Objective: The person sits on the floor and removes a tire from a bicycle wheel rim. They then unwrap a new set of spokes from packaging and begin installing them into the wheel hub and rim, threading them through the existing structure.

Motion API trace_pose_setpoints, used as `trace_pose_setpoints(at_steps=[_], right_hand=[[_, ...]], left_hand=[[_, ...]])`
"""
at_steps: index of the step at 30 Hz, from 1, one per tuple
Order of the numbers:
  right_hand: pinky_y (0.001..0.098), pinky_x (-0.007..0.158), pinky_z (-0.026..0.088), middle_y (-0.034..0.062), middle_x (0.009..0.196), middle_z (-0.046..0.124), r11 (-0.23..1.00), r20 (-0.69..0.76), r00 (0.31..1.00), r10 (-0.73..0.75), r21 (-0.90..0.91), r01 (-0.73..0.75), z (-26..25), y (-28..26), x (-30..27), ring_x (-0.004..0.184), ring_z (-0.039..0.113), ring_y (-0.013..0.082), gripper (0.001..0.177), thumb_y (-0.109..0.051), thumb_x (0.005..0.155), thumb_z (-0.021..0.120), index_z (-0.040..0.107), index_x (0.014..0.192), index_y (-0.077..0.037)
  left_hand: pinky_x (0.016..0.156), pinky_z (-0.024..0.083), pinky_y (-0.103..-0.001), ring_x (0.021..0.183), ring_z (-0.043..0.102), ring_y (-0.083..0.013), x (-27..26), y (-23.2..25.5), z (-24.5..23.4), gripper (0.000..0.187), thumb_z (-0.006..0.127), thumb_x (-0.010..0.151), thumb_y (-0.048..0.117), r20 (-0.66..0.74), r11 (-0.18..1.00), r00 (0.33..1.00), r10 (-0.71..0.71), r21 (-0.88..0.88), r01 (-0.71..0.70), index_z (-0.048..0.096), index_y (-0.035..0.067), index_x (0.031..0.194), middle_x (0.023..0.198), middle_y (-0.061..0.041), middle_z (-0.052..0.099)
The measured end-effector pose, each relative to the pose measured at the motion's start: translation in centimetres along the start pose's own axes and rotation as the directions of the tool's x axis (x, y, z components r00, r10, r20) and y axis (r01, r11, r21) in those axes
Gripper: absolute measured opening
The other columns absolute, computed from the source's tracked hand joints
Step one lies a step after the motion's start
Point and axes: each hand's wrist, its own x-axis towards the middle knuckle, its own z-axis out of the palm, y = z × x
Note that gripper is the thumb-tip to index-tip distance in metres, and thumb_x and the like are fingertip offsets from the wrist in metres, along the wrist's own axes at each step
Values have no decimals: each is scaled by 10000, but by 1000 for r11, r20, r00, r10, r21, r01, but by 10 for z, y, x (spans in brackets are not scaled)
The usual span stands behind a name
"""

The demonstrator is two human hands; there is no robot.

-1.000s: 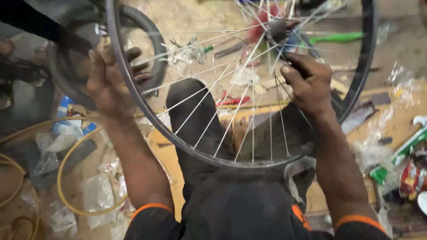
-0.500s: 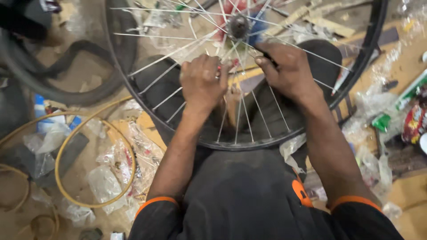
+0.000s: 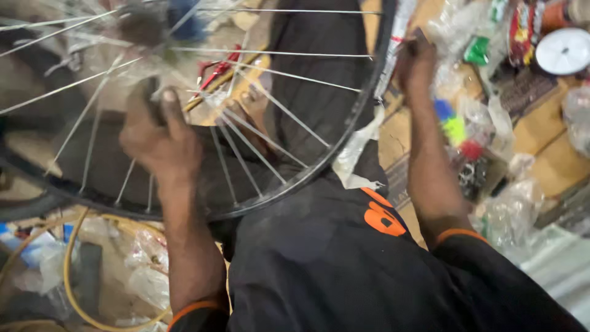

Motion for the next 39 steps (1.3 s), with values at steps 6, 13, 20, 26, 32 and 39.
trace_pose_setpoints(at_steps=[6, 13, 20, 26, 32, 39], right_hand=[[444, 631, 491, 200, 914, 718, 917, 482, 802, 353, -349, -193, 60, 17, -119, 780, 662, 332, 170, -147, 999, 651, 719, 1062, -3], [409, 626, 489, 172, 918, 715, 932, 294, 898, 326, -258, -254, 81, 13, -44, 767, 654, 291, 152, -120, 1007, 648, 715, 1072, -1], [375, 620, 488, 144, 923, 712, 971, 370, 902, 225, -166, -174, 102, -4, -14, 754, 646, 251, 135, -94, 1014, 644, 712, 1081, 2], [345, 615, 486, 120, 926, 709, 936, 361, 878, 314, -273, -222, 70, 9, -23, 743, 639, 216, 122, -71, 1020, 641, 708, 1089, 4], [316, 611, 485, 96, 930, 706, 907, 251, 890, 381, -287, -308, 47, -3, -45, 732, 633, 181, 112, -49, 1026, 638, 705, 1097, 7], [281, 605, 483, 68, 934, 703, 950, 46, 961, 273, 144, -277, 19, -26, -39, 719, 625, 141, 104, -22, 1034, 635, 702, 1107, 9]], left_hand=[[740, 515, -428, 761, 640, -310, 9, 18, 0, 326, 725, 1063, 212, 53, 979, 980, -191, -58, 194, 683, -35, 1271, 964, -171, 687], [750, 512, -405, 807, 640, -280, 9, 22, 4, 343, 732, 1090, 240, 30, 997, 997, -75, -32, 76, 665, -32, 1287, 1032, -170, 698], [934, 595, -423, 1061, 740, -372, 9, 16, 7, 376, 756, 1027, 218, -35, 998, 999, -2, 62, 4, 643, -36, 1281, 1182, -211, 720], [815, 594, -407, 935, 730, -371, 21, 21, 9, 400, 779, 931, 209, -73, 994, 993, -97, -51, 93, 649, -18, 1234, 1095, -209, 721], [680, 540, -420, 753, 694, -318, 23, 14, 3, 425, 798, 922, 275, -24, 985, 988, -150, -94, 147, 654, -10, 1203, 942, -144, 709], [731, 552, -423, 829, 706, -349, 26, 6, 1, 454, 759, 942, 328, 27, 971, 978, -206, -119, 208, 649, -7, 1227, 1021, -182, 718]])
